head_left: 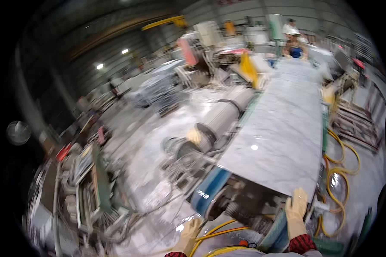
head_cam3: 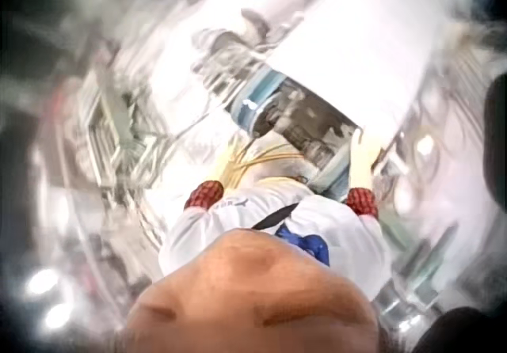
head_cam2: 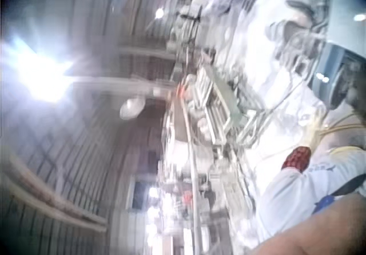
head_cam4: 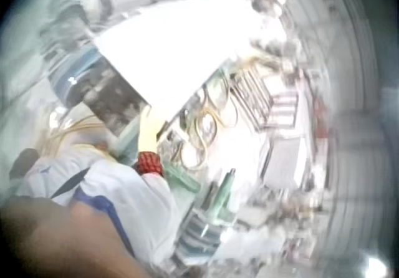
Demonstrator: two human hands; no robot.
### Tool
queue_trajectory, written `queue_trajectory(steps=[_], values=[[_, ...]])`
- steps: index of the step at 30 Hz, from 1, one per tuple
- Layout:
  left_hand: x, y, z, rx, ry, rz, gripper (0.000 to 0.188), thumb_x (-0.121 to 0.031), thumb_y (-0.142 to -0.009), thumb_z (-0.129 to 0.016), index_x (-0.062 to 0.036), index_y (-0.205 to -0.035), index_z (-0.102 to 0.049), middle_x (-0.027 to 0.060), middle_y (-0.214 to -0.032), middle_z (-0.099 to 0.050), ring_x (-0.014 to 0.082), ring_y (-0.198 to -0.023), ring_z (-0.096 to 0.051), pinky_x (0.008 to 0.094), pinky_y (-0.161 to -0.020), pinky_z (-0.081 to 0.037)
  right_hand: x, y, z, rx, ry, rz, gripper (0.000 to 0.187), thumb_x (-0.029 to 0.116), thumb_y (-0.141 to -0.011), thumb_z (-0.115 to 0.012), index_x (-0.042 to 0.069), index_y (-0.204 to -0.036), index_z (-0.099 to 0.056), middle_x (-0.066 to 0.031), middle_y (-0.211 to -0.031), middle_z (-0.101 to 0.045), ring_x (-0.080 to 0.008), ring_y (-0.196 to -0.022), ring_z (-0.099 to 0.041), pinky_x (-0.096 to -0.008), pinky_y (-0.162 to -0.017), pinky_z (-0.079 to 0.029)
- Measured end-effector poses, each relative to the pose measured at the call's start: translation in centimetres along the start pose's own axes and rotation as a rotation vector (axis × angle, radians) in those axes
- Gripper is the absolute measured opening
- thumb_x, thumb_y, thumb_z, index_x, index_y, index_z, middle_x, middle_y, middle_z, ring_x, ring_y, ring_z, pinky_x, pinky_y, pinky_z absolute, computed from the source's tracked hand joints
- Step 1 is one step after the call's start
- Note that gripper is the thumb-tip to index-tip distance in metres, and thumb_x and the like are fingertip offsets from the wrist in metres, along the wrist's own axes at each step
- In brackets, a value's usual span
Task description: The person repeatedly feeds large rectangular stone slabs through a conveyor-fed polishing machine, guiding them with gloved hands and then stacking the finished pieces. The person handles the slabs one at a time, moving them from the machine to a nearby stack.
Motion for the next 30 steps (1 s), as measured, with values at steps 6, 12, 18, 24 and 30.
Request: queue_trajectory(steps=[6, 12, 18, 24, 30], values=[[-4.2, -13.8, -4.3, -0.118, 0.310, -0.285, 0.037, -0.019, -0.107, -0.061, 0.0055, -0.135, -0.066, 0.0267, -0.128, -0.072, 0.0340, -0.119, -0.071, 0.0402, -0.105, -0.054, 2.6, -1.3, 1.8, -0.172, -0.056, 0.074, 0.048, 0.025, -0.094, -0.069, 0.004, -0.137, -0.063, -0.0222, -0.147, -0.060, -0.0438, -0.140, -0.051, -0.0549, -0.124, -0.035], [-14.2, -17.5, -8.9, 0.019, -0.172, -0.765, 0.046, -0.020, -0.101, -0.065, 0.0035, -0.141, -0.060, 0.0309, -0.138, -0.063, 0.0493, -0.129, -0.058, 0.0527, -0.111, -0.046, 2.8, -0.9, 3.9, -0.227, -0.090, 0.102, 0.041, 0.019, -0.090, -0.072, 0.004, -0.128, -0.065, -0.0197, -0.137, -0.064, -0.0420, -0.128, -0.057, -0.0545, -0.115, -0.042], [-15.2, -22.3, -10.8, 0.003, -0.395, -0.897, 0.050, -0.029, -0.101, -0.064, -0.0020, -0.143, -0.058, 0.0292, -0.149, -0.053, 0.0488, -0.134, -0.050, 0.0590, -0.116, -0.036, 3.5, -0.8, 5.1, -0.266, 0.018, 0.028, 0.043, 0.018, -0.088, -0.072, 0.004, -0.127, -0.062, -0.0205, -0.131, -0.063, -0.0427, -0.125, -0.056, -0.0537, -0.114, -0.041], [-15.8, -26.3, -11.1, 0.092, -0.419, -0.919, 0.055, -0.033, -0.103, -0.062, -0.0059, -0.151, -0.055, 0.0287, -0.157, -0.049, 0.0487, -0.144, -0.044, 0.0572, -0.123, -0.030, 3.6, 0.4, 4.6, -0.270, 0.087, 0.000, 0.052, 0.021, -0.087, -0.076, 0.003, -0.133, -0.061, -0.0237, -0.140, -0.060, -0.0452, -0.130, -0.054, -0.0548, -0.117, -0.040], [-16.3, -28.0, -12.0, 0.010, -0.442, -0.978, 0.053, -0.035, -0.101, -0.064, -0.0087, -0.147, -0.057, 0.0275, -0.154, -0.050, 0.0484, -0.142, -0.046, 0.0577, -0.122, -0.031, 3.3, -0.2, 4.2, -0.225, 0.099, 0.000, 0.049, 0.020, -0.091, -0.075, 0.002, -0.135, -0.062, -0.0266, -0.141, -0.062, -0.0470, -0.134, -0.055, -0.0553, -0.119, -0.040]])
Point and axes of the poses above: each hand's wrist, its own y-axis away from the middle knuckle, its own z-axis out of the back of the hand, x = y × z, the point moved 7 cm from there along -y, towards the middle knuckle
